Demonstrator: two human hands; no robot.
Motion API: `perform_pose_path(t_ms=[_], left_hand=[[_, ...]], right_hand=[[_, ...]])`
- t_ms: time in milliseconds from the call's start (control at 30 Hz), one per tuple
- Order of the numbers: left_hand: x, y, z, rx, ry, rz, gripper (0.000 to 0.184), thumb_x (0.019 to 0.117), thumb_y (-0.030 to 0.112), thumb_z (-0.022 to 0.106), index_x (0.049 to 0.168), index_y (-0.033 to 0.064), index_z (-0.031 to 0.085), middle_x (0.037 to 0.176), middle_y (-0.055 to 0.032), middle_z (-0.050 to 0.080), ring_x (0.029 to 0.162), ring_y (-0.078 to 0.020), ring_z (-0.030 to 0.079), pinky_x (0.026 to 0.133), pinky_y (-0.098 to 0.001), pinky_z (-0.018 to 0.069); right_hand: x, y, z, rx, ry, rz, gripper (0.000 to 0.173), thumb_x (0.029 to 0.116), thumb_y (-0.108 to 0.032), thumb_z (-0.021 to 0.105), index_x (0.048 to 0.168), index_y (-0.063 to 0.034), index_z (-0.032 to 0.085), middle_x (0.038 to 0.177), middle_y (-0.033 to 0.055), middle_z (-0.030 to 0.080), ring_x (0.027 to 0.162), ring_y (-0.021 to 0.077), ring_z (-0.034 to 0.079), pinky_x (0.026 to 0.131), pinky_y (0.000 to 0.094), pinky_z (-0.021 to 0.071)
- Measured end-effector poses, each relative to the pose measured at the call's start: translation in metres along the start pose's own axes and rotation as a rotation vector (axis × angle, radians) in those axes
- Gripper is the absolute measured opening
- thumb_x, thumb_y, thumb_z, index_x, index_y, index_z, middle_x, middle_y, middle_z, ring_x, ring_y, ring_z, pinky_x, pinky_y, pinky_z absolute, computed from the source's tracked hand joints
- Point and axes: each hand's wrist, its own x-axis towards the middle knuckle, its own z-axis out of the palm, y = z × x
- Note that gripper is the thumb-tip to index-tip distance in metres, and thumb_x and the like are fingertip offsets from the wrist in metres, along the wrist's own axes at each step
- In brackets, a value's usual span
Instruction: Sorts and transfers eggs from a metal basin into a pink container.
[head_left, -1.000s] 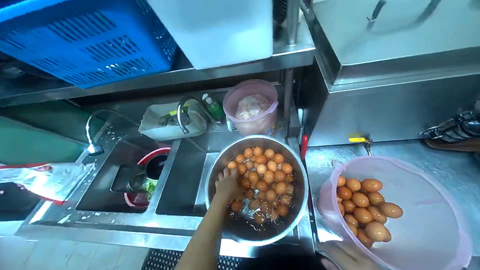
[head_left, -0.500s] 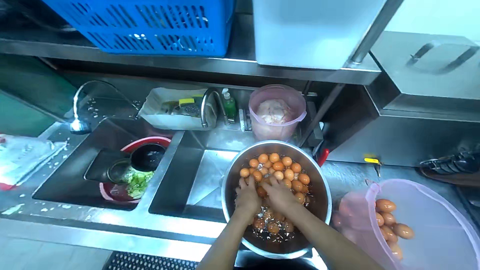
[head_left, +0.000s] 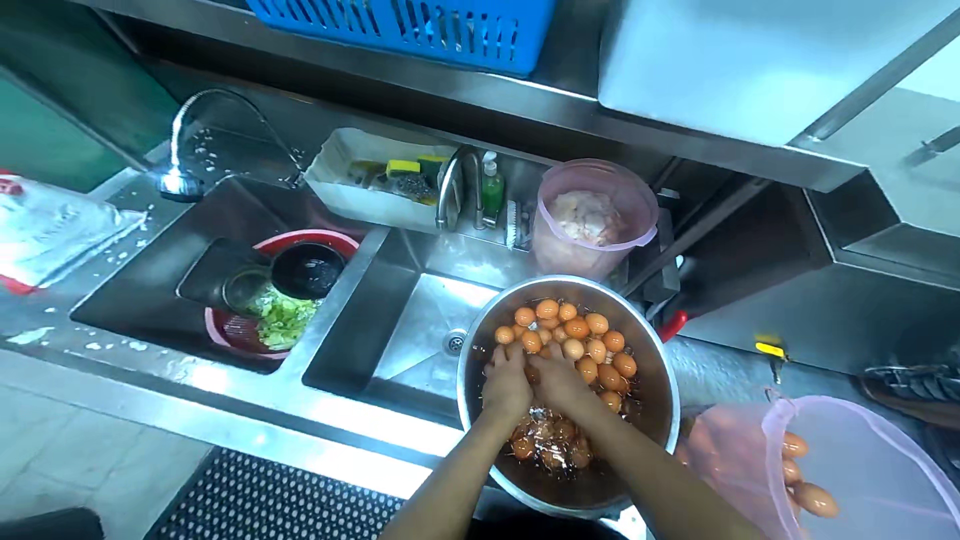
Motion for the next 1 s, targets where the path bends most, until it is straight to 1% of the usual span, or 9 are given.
perform_pose_path(t_ms=[100, 233, 367, 500, 600, 667, 767, 933, 1000], left_hand=[[-0.002, -0.003, -0.004, -0.034, 0.007, 0.0, 0.067, 0.0917, 0.01, 0.063, 0.153, 0.0311, 0.046, 0.16, -0.0087, 0.039, 0.134, -0.0395, 0.051, 0.098, -0.0562, 0.0539], [-0.001, -0.005, -0.005, -0.026, 0.017, 0.021, 0.058, 0.0921, 0.014, 0.065, 0.146, 0.0291, 0.053, 0.156, -0.0093, 0.044, 0.134, -0.0392, 0.052, 0.101, -0.0555, 0.0525], [0.0, -0.001, -0.001, 0.013, 0.02, 0.021, 0.054, 0.0932, 0.019, 0.068, 0.145, 0.0255, 0.054, 0.157, -0.0104, 0.043, 0.132, -0.0404, 0.053, 0.099, -0.0572, 0.0533], [0.001, 0.002, 0.0, 0.02, 0.012, -0.002, 0.059, 0.0927, 0.02, 0.069, 0.148, 0.0245, 0.051, 0.158, -0.0122, 0.041, 0.13, -0.0433, 0.054, 0.097, -0.0607, 0.0535], [0.004, 0.002, -0.001, 0.063, 0.0, -0.008, 0.061, 0.0925, 0.025, 0.07, 0.15, 0.0239, 0.05, 0.159, -0.0138, 0.038, 0.129, -0.0437, 0.053, 0.096, -0.0601, 0.0539], [0.006, 0.0, -0.003, 0.078, -0.009, -0.005, 0.06, 0.0919, 0.028, 0.072, 0.148, 0.0251, 0.053, 0.158, -0.0141, 0.039, 0.129, -0.043, 0.054, 0.097, -0.0597, 0.0538], [0.007, -0.002, -0.008, 0.05, -0.005, 0.002, 0.059, 0.0889, 0.022, 0.073, 0.146, 0.0257, 0.055, 0.156, -0.0142, 0.042, 0.13, -0.0421, 0.054, 0.098, -0.0594, 0.0532], [0.002, -0.008, -0.023, -0.06, 0.034, 0.025, 0.057, 0.089, 0.026, 0.074, 0.144, 0.023, 0.058, 0.151, -0.0184, 0.047, 0.128, -0.0396, 0.056, 0.101, -0.0579, 0.0524], [0.0, -0.016, -0.03, -0.188, 0.073, 0.091, 0.056, 0.0882, 0.026, 0.077, 0.141, 0.0196, 0.06, 0.142, -0.0186, 0.055, 0.125, -0.0361, 0.059, 0.102, -0.0564, 0.0519]], right_hand=[[-0.003, 0.014, 0.006, 0.002, 0.046, -0.051, 0.054, 0.0883, -0.033, 0.074, 0.14, -0.0265, 0.061, 0.159, 0.0174, 0.035, 0.139, 0.0452, 0.043, 0.101, 0.06, 0.0508], [-0.014, 0.025, 0.004, 0.063, 0.067, -0.057, 0.057, 0.0836, -0.038, 0.08, 0.137, -0.0299, 0.061, 0.157, 0.0145, 0.038, 0.138, 0.0413, 0.044, 0.104, 0.0583, 0.0484], [-0.03, 0.026, 0.01, 0.072, 0.079, -0.058, 0.059, 0.0876, -0.041, 0.076, 0.142, -0.0273, 0.058, 0.161, 0.0153, 0.031, 0.14, 0.0426, 0.042, 0.105, 0.0572, 0.0483], [-0.044, 0.016, 0.026, 0.093, 0.109, -0.013, 0.055, 0.0892, -0.039, 0.072, 0.141, -0.0258, 0.058, 0.165, 0.0167, 0.026, 0.14, 0.0454, 0.042, 0.099, 0.0588, 0.0529], [-0.046, 0.015, 0.036, 0.09, 0.098, -0.028, 0.06, 0.0905, -0.039, 0.071, 0.146, -0.0277, 0.054, 0.167, 0.0191, 0.02, 0.148, 0.0468, 0.03, 0.105, 0.0583, 0.0491], [-0.048, 0.017, 0.04, 0.103, 0.075, -0.056, 0.06, 0.09, -0.039, 0.073, 0.146, -0.0266, 0.055, 0.168, 0.0191, 0.018, 0.147, 0.047, 0.032, 0.106, 0.0579, 0.0489], [-0.051, 0.016, 0.047, 0.109, 0.097, -0.105, 0.055, 0.0894, -0.033, 0.073, 0.142, -0.0252, 0.059, 0.168, 0.0175, 0.018, 0.143, 0.0464, 0.037, 0.105, 0.0572, 0.0498], [-0.053, 0.017, 0.049, 0.181, 0.092, -0.176, 0.051, 0.0846, -0.028, 0.075, 0.135, -0.0271, 0.066, 0.168, 0.0122, 0.024, 0.145, 0.0409, 0.037, 0.111, 0.0565, 0.0434], [-0.055, 0.023, 0.044, 0.287, 0.122, -0.194, 0.049, 0.0823, -0.03, 0.078, 0.13, -0.0261, 0.069, 0.165, 0.0132, 0.028, 0.144, 0.0378, 0.038, 0.114, 0.0544, 0.0412]])
